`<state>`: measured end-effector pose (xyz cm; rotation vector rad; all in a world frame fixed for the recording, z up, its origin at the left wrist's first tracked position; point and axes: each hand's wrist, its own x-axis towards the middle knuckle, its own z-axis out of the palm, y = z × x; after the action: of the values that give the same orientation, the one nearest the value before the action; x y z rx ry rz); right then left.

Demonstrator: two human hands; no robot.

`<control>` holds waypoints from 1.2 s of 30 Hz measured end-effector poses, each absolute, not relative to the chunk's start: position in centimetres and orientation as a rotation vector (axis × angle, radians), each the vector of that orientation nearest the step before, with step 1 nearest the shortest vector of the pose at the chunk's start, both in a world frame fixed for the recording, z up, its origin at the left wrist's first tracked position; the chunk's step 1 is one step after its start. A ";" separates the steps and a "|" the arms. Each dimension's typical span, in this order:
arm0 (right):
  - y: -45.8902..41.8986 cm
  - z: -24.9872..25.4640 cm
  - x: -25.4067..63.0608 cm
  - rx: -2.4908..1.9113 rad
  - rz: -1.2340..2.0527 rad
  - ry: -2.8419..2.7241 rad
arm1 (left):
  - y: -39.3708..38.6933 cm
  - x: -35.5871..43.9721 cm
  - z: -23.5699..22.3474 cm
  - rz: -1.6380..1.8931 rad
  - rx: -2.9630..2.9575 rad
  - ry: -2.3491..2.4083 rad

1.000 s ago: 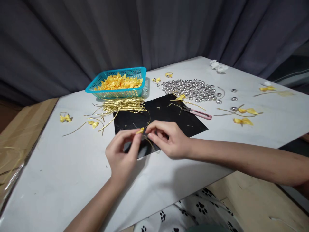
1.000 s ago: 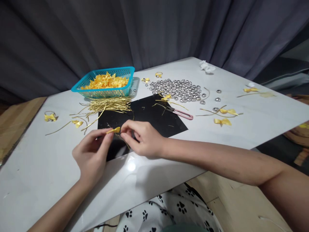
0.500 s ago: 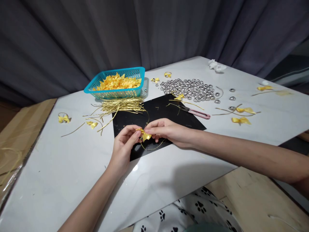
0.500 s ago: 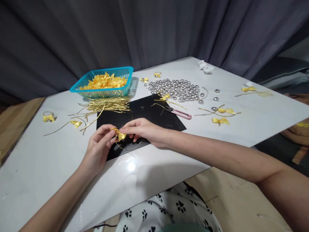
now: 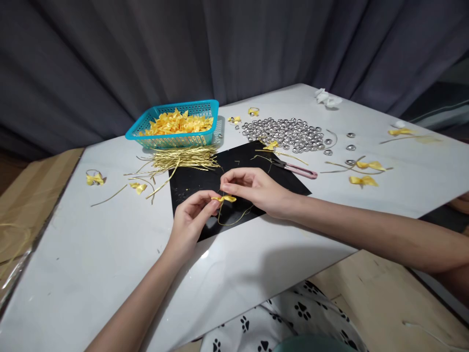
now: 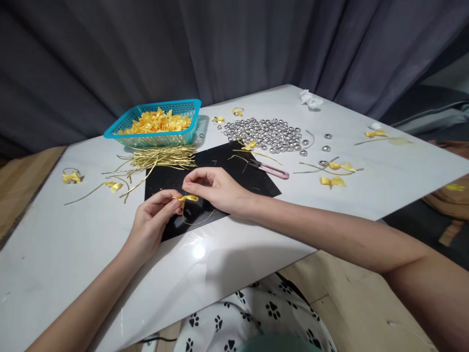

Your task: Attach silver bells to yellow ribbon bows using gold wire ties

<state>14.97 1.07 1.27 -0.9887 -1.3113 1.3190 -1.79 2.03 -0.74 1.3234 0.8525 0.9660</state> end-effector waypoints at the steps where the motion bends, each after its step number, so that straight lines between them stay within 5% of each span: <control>1: 1.0 1.4 15.0 -0.983 1.295 -1.338 | 2.0 -1.8 -0.8 0.962 1.324 0.844; 11: 2.3 2.3 16.8 -0.982 1.050 -1.191 | 1.7 -1.7 -0.6 0.939 1.440 0.872; 20: 3.1 3.2 17.6 -0.980 1.349 -1.014 | 2.0 -1.8 -1.1 0.947 1.268 0.905; 36: 3.5 5.0 19.8 -0.963 1.146 -0.985 | 2.0 -1.7 -0.8 0.926 1.132 0.892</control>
<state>19.84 3.54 5.02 -0.9627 -0.9850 1.1465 -1.74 1.98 -0.82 1.1315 0.8916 0.9260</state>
